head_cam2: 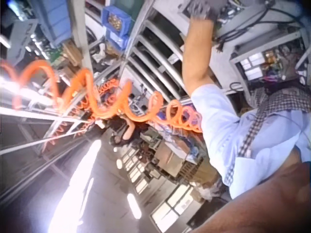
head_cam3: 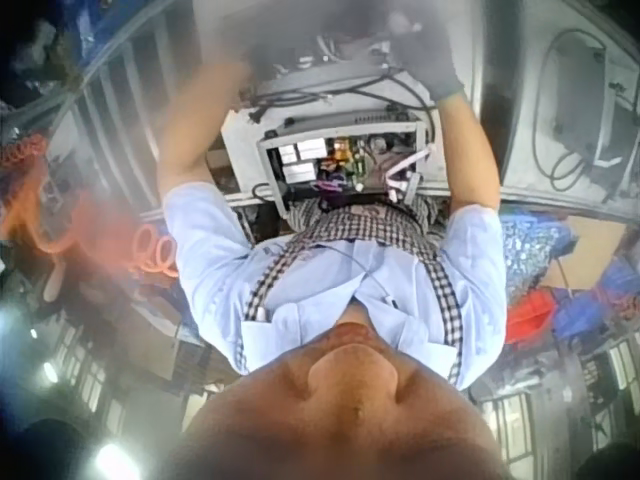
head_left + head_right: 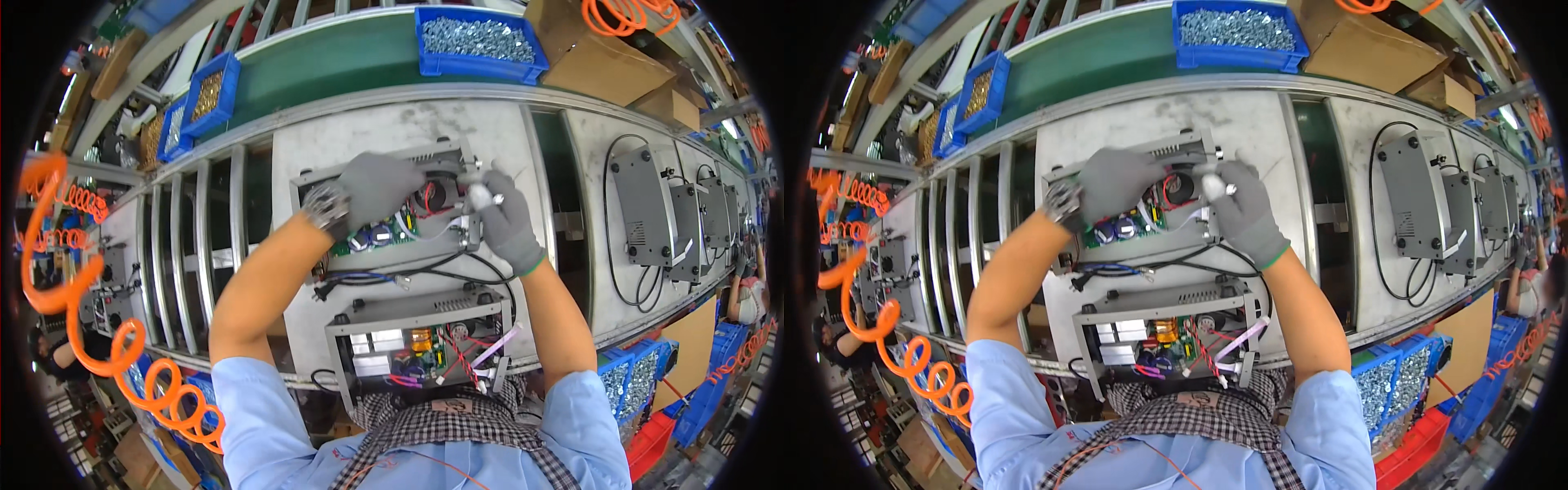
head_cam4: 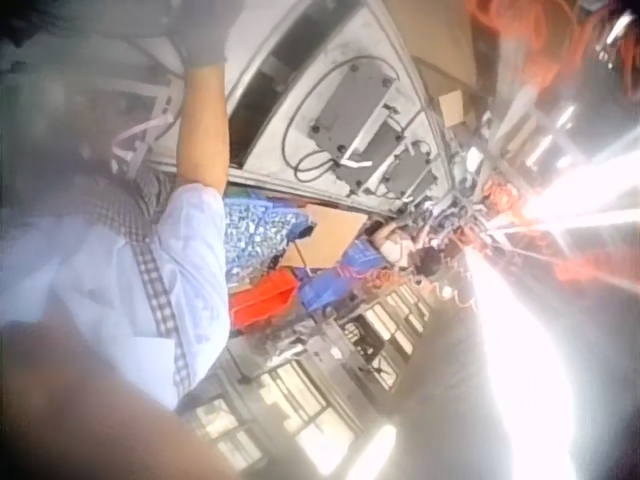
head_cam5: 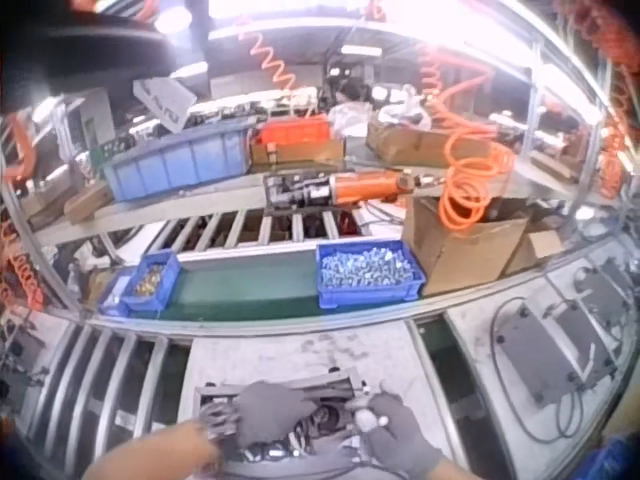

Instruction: The person uses a pneumatic screwdriver to fasten screws into a metal chassis, then opens the unit to connect and organize internal wires and connectors. The person handles screws, a screwdriver, and various cables while working at a factory assembly station.

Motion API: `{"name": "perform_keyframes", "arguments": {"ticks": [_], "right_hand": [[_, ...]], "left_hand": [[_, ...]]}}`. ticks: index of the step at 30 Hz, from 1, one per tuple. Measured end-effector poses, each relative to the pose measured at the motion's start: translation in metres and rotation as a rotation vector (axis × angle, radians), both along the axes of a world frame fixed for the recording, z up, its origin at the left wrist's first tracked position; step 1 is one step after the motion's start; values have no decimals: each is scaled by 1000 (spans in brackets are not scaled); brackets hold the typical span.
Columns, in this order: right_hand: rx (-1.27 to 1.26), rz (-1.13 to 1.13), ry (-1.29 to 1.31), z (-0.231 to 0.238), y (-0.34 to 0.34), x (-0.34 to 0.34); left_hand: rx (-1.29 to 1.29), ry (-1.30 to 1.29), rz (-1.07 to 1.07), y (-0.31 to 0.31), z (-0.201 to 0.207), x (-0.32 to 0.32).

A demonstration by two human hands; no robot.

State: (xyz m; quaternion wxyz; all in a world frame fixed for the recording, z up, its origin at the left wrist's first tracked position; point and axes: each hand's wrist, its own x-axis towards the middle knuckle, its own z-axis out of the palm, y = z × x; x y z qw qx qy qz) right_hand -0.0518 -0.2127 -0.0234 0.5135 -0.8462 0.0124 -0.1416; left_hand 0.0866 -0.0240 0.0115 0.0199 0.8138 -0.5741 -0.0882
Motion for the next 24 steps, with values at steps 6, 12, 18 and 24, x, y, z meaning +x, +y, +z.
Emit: {"name": "perform_keyframes", "arguments": {"ticks": [6, 12, 18, 24], "right_hand": [[-319, 45, -62, 22, 24, 13], [395, -148, -39, -3, 27, 12], [191, -128, -15, -7, 22, 7], [-169, 27, -234, 8, 8, 14]], "left_hand": [[-728, 665, 574, 16, 5, -17], [-650, 116, 240, 1, 12, -38], [-579, 129, 292, -6, -1, -51], [-590, 1245, 664, -6, -1, -56]]}}
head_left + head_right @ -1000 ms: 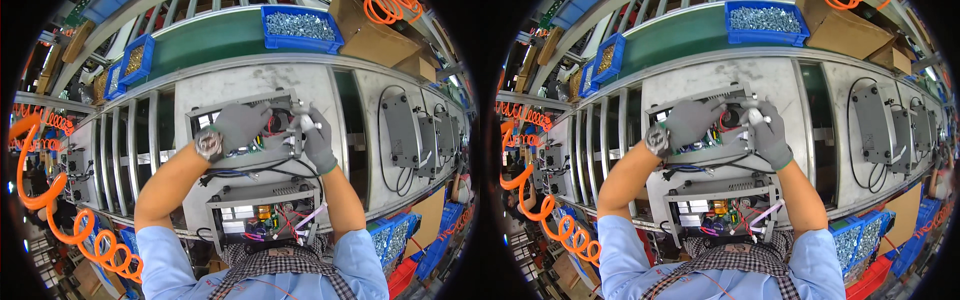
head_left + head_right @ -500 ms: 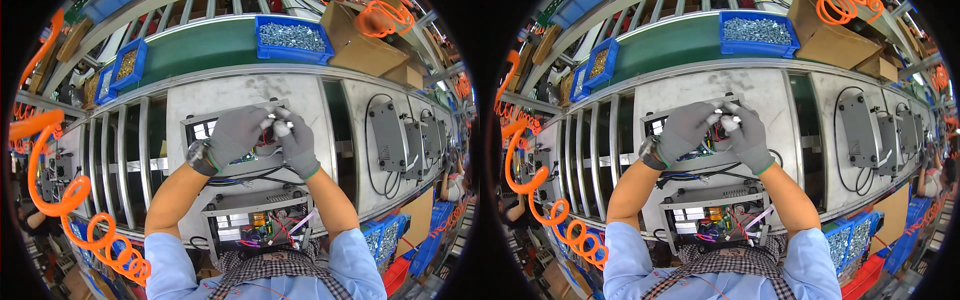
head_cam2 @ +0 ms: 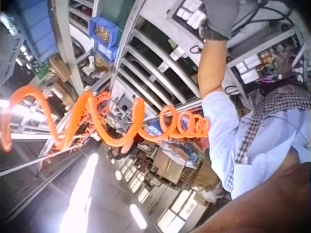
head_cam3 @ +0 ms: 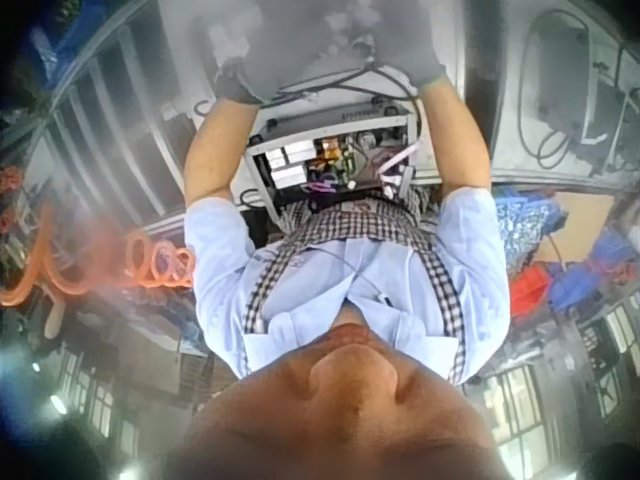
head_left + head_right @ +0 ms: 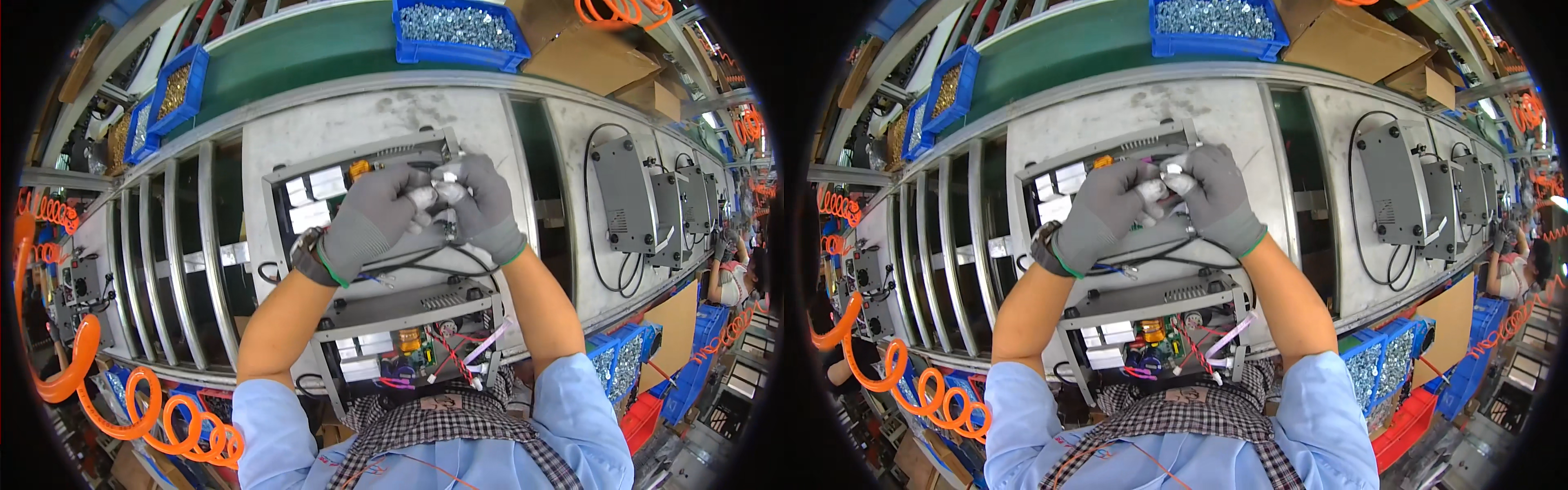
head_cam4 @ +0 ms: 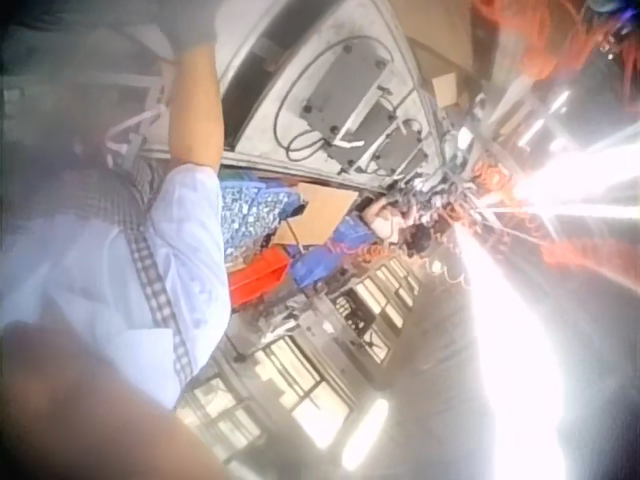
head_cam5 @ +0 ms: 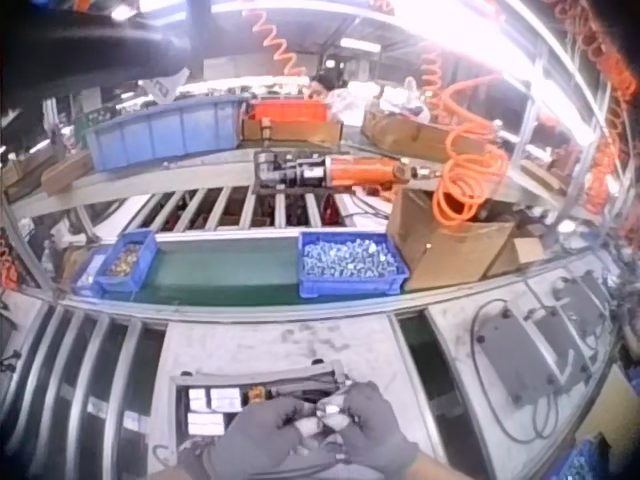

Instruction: The person uses a pneumatic screwdriver to fasten screws into a metal chassis, then opens the unit to connect and organize internal wires and connectors. The person handles screws, a screwdriver, and various cables while working at a factory assembly station.

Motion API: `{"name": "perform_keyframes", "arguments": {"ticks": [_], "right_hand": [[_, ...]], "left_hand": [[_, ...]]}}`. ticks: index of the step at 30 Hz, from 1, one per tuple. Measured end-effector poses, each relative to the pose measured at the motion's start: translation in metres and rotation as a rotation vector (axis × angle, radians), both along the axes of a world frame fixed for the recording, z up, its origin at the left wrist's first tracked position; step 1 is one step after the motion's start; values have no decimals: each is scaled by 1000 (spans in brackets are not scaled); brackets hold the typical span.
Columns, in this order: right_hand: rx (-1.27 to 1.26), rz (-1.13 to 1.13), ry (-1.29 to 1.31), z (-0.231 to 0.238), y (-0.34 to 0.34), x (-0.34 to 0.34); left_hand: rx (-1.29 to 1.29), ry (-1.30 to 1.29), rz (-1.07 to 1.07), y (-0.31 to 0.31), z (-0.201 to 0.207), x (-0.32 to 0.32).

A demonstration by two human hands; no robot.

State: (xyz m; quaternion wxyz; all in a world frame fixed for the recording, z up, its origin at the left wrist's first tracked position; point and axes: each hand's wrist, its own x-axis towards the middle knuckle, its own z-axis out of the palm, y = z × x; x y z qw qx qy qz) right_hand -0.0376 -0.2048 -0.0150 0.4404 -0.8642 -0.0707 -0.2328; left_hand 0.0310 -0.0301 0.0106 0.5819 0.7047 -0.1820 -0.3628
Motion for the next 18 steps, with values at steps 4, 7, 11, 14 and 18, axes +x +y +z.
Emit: {"name": "perform_keyframes", "arguments": {"ticks": [4, 7, 11, 14, 18], "right_hand": [[244, -68, 217, -4, -11, 2], [681, -356, 197, 5, -5, -10], [972, -435, 354, -6, 2, -21], [939, -450, 389, -4, 6, -18], [917, -462, 329, -5, 11, -11]], "left_hand": [[-243, 327, 140, -3, -6, -1], [19, -562, -2, -4, -23, -1], [241, -910, -86, -14, -38, -14], [192, -893, -58, -17, -48, -13], [171, -836, -37, -18, -50, -15]]}}
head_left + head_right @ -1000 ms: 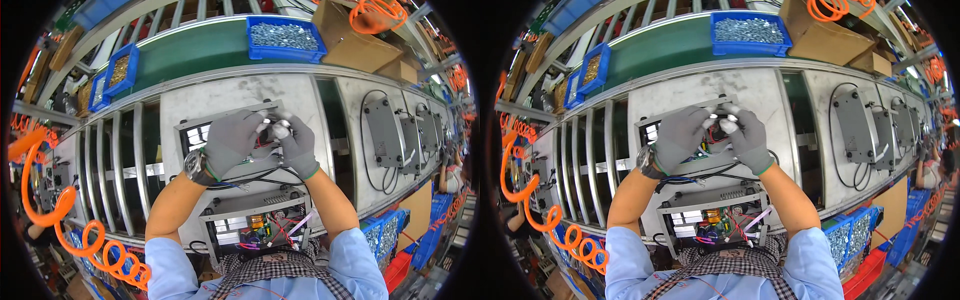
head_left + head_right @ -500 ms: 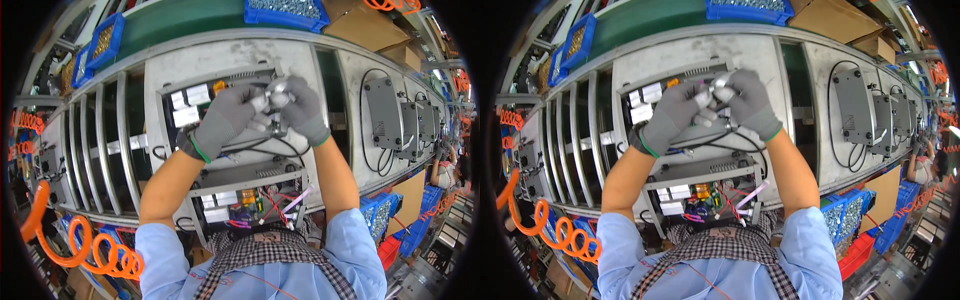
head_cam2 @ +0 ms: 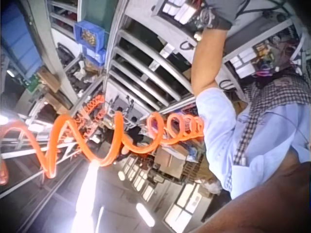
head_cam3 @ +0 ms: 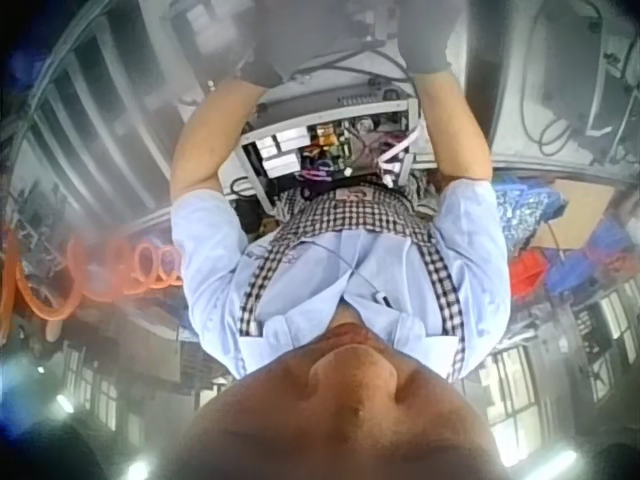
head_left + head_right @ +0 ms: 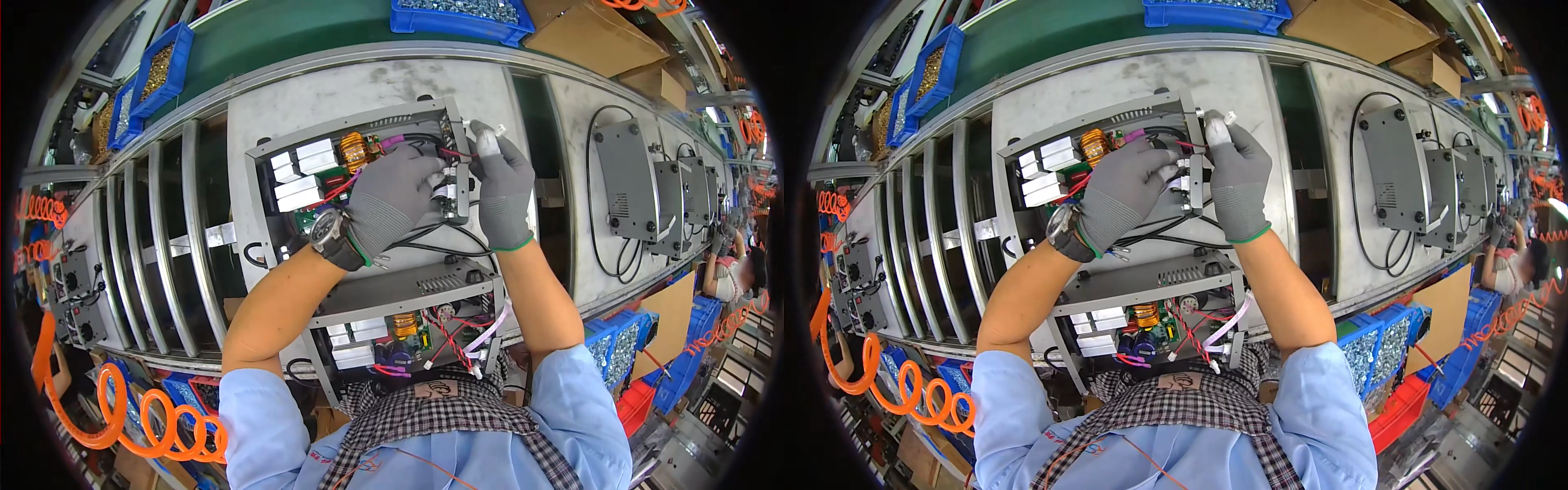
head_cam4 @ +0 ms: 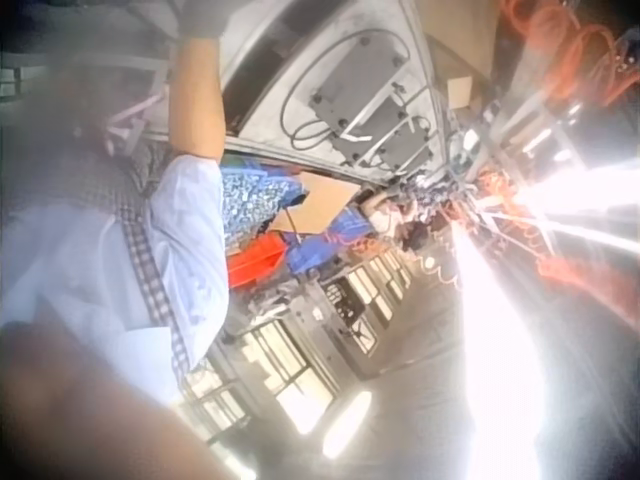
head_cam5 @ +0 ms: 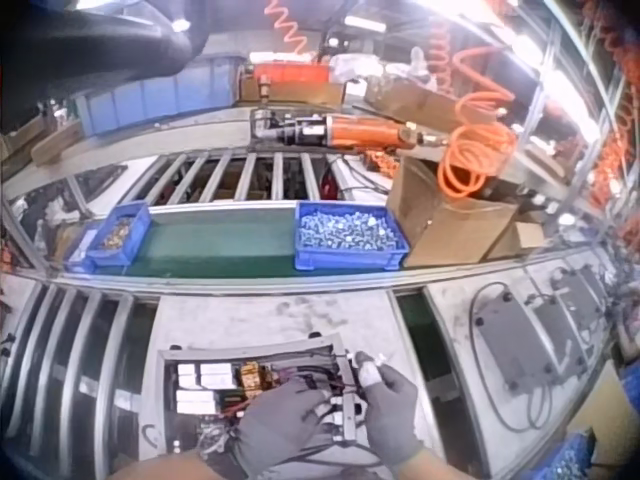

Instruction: The person uses a pneumatic screwdriver to fasten screws into a metal chassis, then opens the unit to connect and organize internal wires and connectors. The person handles screws, a screwdriver, and various cables while working at a factory assembly station.

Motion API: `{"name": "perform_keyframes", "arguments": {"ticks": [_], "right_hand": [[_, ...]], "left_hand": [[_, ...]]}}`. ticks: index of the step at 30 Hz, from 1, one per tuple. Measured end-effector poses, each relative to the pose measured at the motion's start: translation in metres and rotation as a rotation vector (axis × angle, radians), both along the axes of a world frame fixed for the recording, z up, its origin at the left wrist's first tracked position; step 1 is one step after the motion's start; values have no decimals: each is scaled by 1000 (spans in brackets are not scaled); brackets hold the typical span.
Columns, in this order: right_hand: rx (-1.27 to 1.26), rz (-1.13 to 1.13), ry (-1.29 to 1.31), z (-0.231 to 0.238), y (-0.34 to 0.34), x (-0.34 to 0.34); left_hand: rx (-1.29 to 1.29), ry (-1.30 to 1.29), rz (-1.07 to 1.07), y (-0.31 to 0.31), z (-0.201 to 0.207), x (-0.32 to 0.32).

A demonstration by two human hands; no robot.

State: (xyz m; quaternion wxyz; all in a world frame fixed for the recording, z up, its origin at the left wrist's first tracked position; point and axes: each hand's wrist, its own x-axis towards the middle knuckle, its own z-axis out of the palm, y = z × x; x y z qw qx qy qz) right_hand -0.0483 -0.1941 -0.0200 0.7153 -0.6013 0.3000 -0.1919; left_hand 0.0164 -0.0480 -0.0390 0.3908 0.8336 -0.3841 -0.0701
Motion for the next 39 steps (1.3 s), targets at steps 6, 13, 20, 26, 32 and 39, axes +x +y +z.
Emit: {"name": "perform_keyframes", "arguments": {"ticks": [6, 13, 20, 26, 32, 39], "right_hand": [[-35, 45, -11, -7, 6, 1], [7, 114, -3, -10, 0, 1], [-78, 223, 64, -3, -7, -1], [-89, 206, -44, -15, -8, 0], [-42, 160, -57, -19, -3, 1], [-147, 196, -1, -28, -1, 3]], "left_hand": [[-9, -47, -1, 2, -3, 3], [-60, -14, -4, 0, -4, 4], [-54, 216, -62, -1, 7, 14], [-168, 686, 86, -5, 3, 1], [-205, 924, 143, -9, -1, -2], [-150, 195, 140, -12, -17, -7]]}}
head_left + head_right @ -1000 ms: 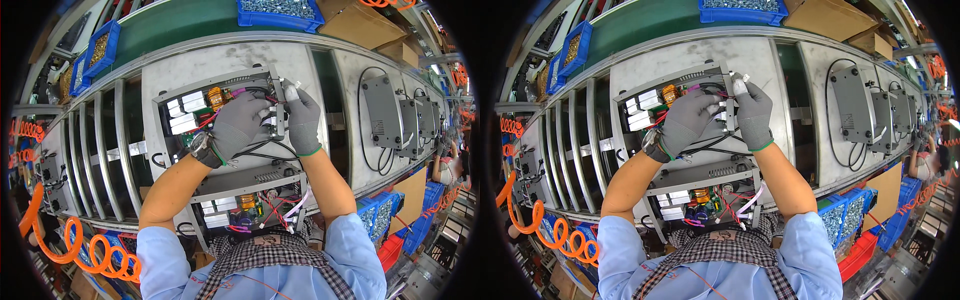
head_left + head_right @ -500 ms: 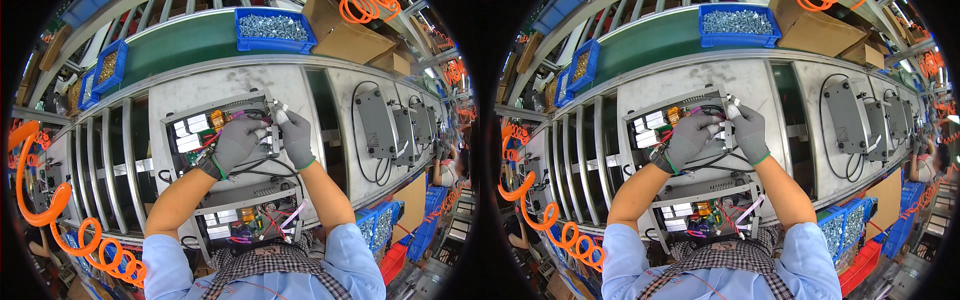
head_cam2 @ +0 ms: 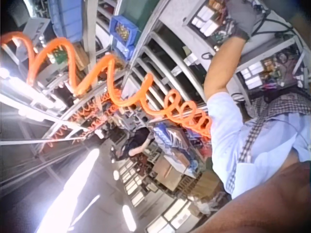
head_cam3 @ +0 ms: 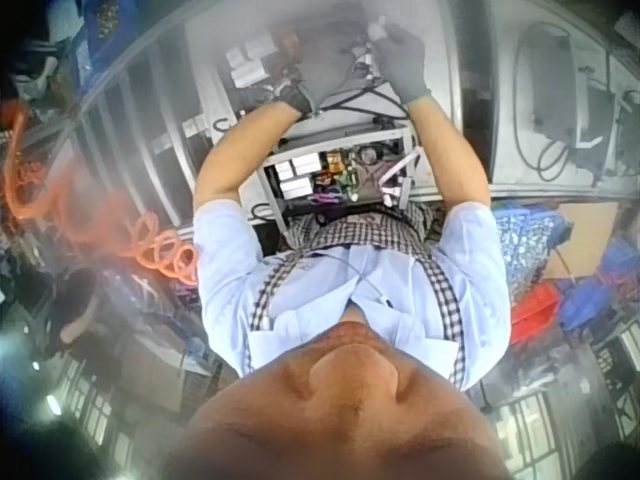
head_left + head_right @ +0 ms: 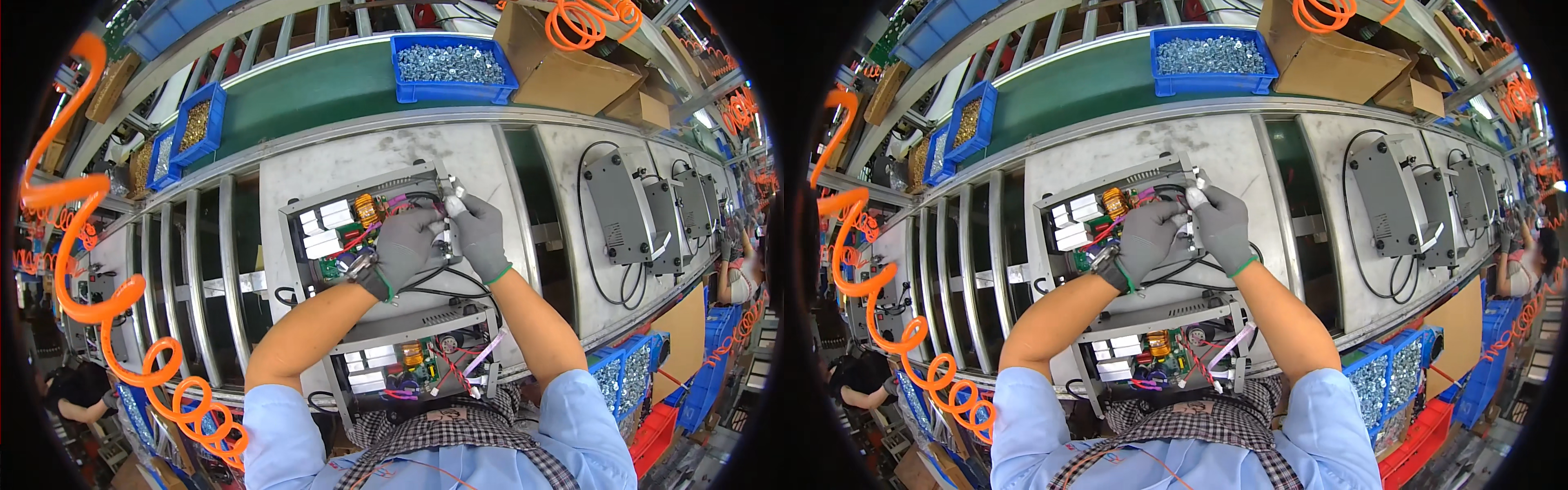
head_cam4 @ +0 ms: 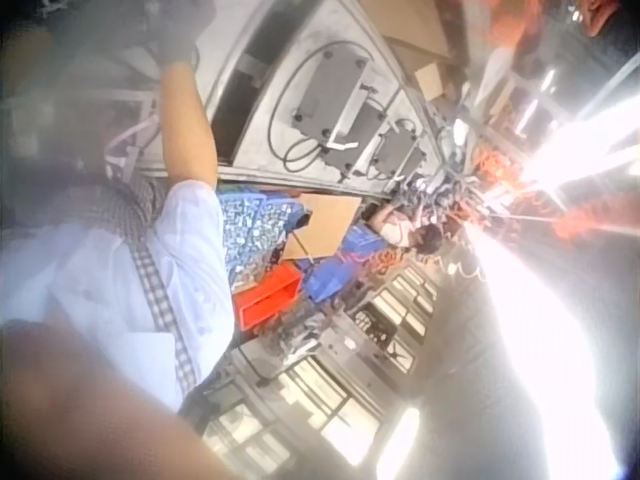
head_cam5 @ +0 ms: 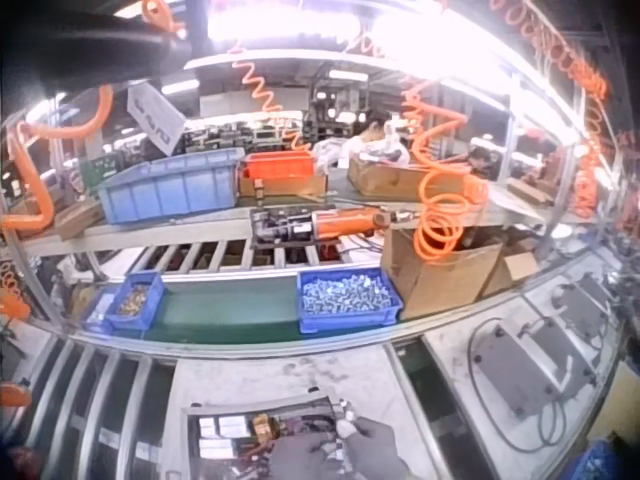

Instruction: The person uses a pneumatic screwdriver to fasten screws into a metal chassis, then opens the unit to connect and organize internal wires and connectors. The person handles screws, a screwdriver, and various cables while working at a factory assembly station.

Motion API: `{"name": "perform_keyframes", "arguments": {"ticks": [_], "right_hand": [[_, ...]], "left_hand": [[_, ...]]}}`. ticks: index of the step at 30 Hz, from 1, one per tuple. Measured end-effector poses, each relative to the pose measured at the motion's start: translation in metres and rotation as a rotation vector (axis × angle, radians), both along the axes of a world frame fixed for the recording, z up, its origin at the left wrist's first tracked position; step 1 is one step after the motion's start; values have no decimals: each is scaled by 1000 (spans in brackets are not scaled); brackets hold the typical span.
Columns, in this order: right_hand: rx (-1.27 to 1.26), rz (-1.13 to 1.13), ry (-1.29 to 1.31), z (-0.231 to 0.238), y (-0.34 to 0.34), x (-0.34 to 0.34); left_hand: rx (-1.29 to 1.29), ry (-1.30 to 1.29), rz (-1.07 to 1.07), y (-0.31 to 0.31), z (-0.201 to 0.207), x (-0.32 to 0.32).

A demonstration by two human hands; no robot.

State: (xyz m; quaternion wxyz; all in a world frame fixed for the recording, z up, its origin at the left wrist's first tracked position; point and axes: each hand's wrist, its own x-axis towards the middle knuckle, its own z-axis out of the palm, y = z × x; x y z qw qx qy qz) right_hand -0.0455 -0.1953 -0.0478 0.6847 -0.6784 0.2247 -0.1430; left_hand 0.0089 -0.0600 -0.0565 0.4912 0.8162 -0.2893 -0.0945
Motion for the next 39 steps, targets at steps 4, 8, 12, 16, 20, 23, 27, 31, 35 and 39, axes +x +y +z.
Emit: {"name": "perform_keyframes", "arguments": {"ticks": [4, 8, 12, 16, 20, 23, 27, 31, 35, 39], "right_hand": [[-365, 23, 94, 24, -3, 8], [-909, 123, -296, 45, -8, 7], [-878, 92, -280, 53, -17, 17], [-1002, 231, -251, 50, -9, 10], [-384, 226, -199, 42, -15, -5], [-1364, 378, 83, 46, -3, -41], [-1403, 265, 55, 36, 20, -16], [-17, 0, -208, 39, 20, -11], [-358, 227, -67, 43, 16, 9], [12, 278, -153, 38, 12, 9]], "left_hand": [[43, -111, -104, 1, 26, 16], [82, -305, 8, 12, 48, 4], [-114, 519, -142, 18, 72, 33], [-207, 179, -259, 3, 40, 30], [-195, 497, -270, 14, 46, 36], [-194, 584, -148, 8, 49, 28], [-477, 838, -93, 19, 66, 43], [-291, 650, -13, 21, 54, 34], [-245, 453, -74, 28, 55, 28], [-143, 325, -61, 31, 55, 25]]}}
